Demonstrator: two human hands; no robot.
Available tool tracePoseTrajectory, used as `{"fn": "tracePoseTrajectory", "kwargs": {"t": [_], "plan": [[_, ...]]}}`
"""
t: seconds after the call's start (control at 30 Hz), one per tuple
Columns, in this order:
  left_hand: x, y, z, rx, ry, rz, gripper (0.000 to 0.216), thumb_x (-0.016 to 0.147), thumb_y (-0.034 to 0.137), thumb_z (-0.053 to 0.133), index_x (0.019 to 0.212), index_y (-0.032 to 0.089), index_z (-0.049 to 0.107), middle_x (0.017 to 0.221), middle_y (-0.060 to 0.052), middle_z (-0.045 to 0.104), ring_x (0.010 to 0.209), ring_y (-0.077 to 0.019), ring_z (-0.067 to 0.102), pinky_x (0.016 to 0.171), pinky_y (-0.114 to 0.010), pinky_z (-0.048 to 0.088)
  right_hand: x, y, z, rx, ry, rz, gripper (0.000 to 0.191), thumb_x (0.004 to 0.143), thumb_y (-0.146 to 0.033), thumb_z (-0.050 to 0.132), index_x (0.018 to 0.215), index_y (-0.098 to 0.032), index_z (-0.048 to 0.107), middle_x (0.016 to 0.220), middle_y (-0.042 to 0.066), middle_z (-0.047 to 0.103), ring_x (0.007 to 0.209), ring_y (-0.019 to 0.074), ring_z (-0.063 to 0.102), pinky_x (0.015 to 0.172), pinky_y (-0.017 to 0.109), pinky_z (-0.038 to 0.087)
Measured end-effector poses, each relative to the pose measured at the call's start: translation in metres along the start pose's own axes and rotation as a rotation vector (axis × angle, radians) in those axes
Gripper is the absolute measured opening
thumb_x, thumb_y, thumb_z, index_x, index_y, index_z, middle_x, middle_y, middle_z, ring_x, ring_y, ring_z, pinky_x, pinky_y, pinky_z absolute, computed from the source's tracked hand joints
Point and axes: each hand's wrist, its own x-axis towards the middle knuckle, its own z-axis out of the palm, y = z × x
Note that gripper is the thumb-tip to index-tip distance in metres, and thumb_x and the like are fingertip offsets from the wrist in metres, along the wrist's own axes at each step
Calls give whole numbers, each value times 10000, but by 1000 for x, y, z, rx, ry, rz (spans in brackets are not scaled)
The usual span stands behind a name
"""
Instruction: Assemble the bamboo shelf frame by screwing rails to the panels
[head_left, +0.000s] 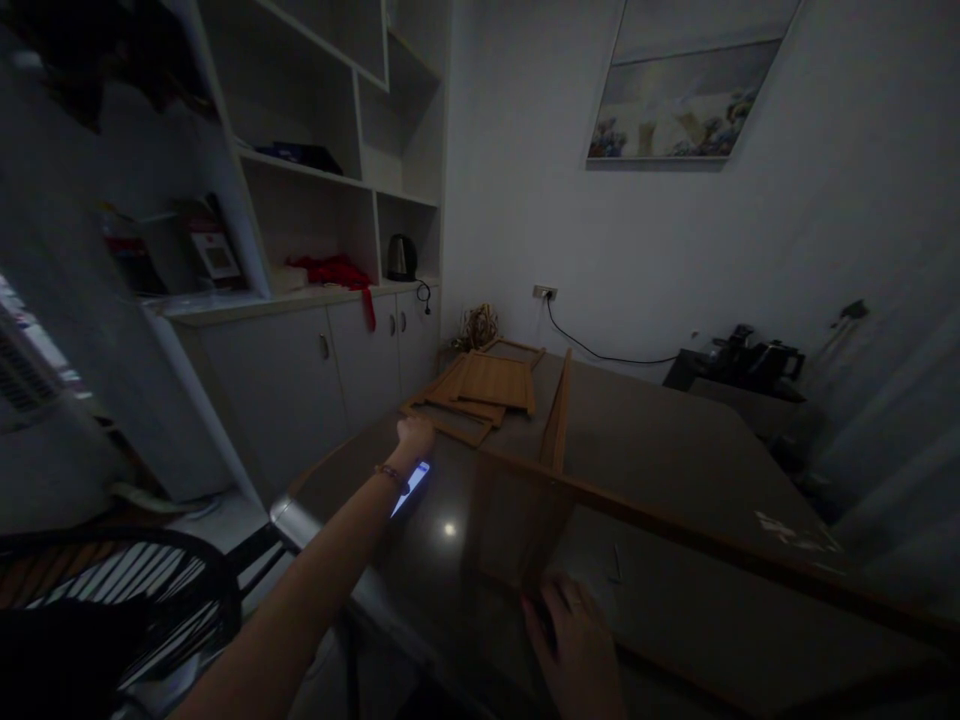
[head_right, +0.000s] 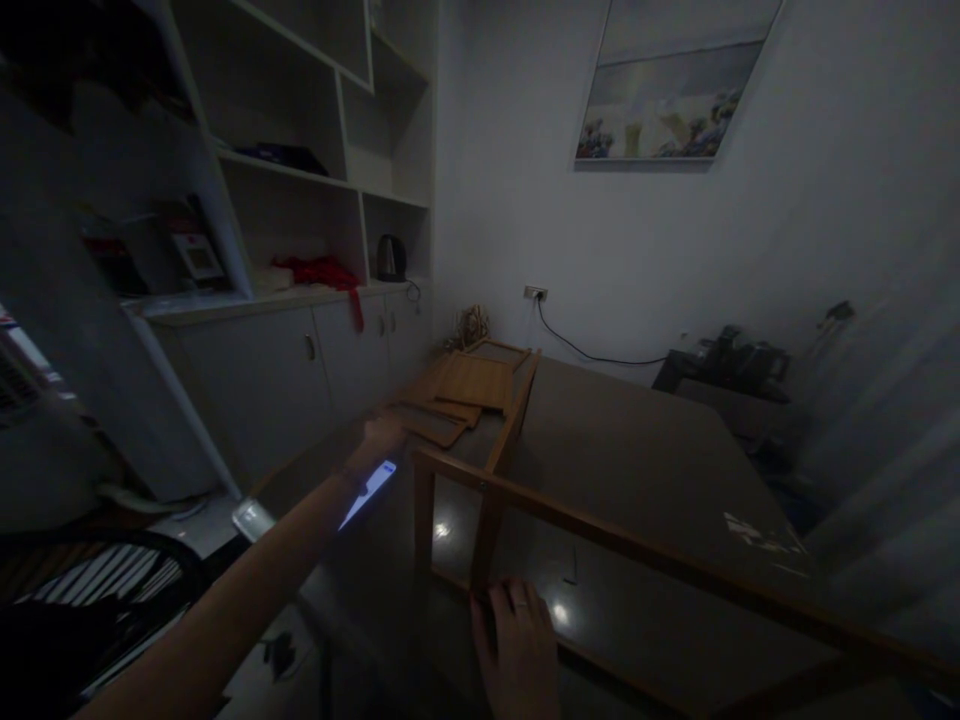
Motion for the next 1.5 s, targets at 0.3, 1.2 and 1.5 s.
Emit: {"fn": "tracePoseTrajectory", "kwargs": {"t": [0.3,1.2,1.5], "plan": [[1,1,1,-8,-14,48,362,899,358,571,1196,150,557,1199,-99,589,1032,-213,602,872,-427,532,-2,1,1,-10,12,-6,323,987,-413,355,985,-228,620,978,64,675,879,229,630,787,379,493],[-25,-16,-7,-447,281,235,337,899,359,571,1165,152,571,1168,-88,602,1010,-203,607,865,-421,532,-4,4,2,-12,-37,-2,291,977,-403,392,992,-221,619,999,77,667,902,243,625,796,411,508],[-163,0,30,-968,519,499,444,995,396,165,873,182,534,775,-50,588,677,-143,540,615,-259,463,4,-9,-28,170,261,60,302,948,-402,483,1184,-227,556,1014,71,659,921,217,617,779,357,532]]}}
